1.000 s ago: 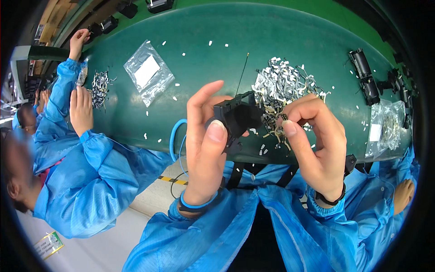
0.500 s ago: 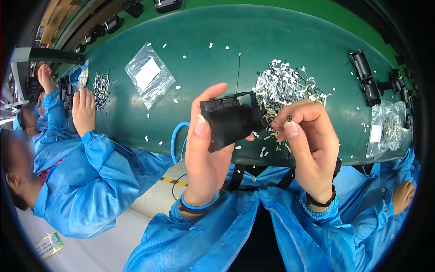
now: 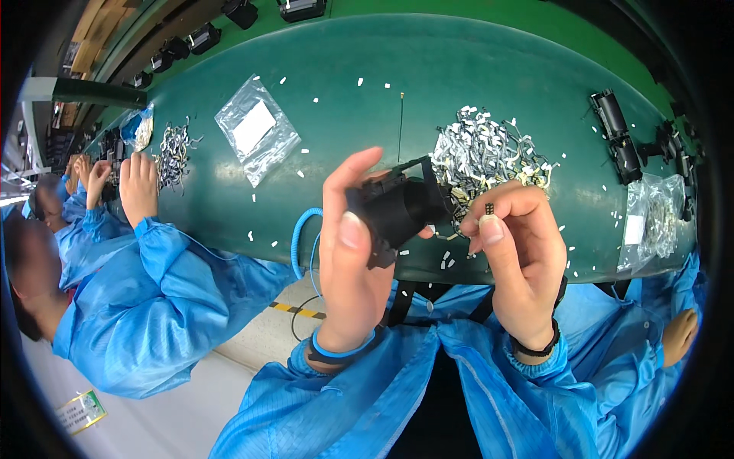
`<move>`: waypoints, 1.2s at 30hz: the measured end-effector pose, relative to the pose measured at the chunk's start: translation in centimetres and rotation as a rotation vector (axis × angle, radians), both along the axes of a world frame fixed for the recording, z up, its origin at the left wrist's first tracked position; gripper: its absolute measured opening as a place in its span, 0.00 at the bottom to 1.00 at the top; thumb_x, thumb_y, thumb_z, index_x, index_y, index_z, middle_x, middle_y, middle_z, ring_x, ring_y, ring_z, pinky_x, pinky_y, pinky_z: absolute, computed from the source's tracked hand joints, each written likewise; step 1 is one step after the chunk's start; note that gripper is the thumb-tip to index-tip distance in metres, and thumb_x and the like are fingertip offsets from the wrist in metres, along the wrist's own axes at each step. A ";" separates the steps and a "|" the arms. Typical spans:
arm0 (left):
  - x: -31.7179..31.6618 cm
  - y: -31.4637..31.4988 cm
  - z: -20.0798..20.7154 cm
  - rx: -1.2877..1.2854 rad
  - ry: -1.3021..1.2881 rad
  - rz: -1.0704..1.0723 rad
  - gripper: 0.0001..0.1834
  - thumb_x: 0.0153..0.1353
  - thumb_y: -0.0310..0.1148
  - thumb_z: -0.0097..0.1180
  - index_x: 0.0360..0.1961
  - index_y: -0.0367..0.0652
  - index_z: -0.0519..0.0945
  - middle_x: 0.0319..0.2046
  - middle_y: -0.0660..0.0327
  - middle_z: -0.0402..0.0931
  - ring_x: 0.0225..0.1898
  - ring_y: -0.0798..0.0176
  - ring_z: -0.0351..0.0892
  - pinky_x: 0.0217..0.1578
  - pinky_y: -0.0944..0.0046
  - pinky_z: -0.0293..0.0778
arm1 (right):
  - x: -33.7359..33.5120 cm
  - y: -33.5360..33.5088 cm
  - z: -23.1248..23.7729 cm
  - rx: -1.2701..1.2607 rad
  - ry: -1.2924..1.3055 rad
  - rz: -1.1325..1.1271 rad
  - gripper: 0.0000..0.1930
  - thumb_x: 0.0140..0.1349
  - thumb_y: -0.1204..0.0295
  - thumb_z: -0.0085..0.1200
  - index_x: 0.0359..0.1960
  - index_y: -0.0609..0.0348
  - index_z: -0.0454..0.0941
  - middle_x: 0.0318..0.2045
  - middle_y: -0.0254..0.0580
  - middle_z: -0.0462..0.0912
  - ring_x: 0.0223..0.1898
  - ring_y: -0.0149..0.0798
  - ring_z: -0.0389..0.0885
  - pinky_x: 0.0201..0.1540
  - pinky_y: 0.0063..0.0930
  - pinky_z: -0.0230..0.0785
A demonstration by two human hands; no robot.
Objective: Manually assembling small electronic components into a plastic housing on a factory production line.
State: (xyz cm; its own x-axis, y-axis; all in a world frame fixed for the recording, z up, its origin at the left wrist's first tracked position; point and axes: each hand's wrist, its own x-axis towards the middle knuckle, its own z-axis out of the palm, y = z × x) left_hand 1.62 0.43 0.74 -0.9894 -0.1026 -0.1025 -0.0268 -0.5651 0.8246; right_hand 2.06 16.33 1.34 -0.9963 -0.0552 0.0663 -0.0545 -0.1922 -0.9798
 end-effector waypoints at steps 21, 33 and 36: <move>-0.3 -0.5 0.4 -0.284 -0.020 -0.065 0.42 0.69 0.58 0.47 0.68 0.30 0.60 0.53 0.48 0.74 0.51 0.54 0.80 0.45 0.56 0.78 | -1.6 -0.2 -0.4 0.152 0.151 -0.113 0.05 0.67 0.85 0.53 0.42 0.68 0.72 0.42 0.52 0.84 0.40 0.33 0.82 0.44 0.25 0.75; -0.4 -1.1 0.3 -0.010 -0.028 -0.179 0.33 0.74 0.49 0.43 0.68 0.35 0.59 0.52 0.53 0.71 0.49 0.60 0.78 0.47 0.59 0.76 | -4.1 1.7 0.9 0.772 0.717 -0.006 0.12 0.47 0.89 0.63 0.34 0.67 0.77 0.31 0.49 0.81 0.31 0.49 0.79 0.33 0.36 0.72; -0.4 -1.0 0.3 -0.004 -0.035 -0.182 0.32 0.74 0.48 0.42 0.68 0.35 0.59 0.50 0.54 0.72 0.47 0.61 0.78 0.45 0.61 0.75 | -4.1 1.9 1.4 0.792 0.643 0.035 0.11 0.48 0.88 0.63 0.33 0.67 0.77 0.29 0.47 0.78 0.29 0.48 0.77 0.32 0.35 0.70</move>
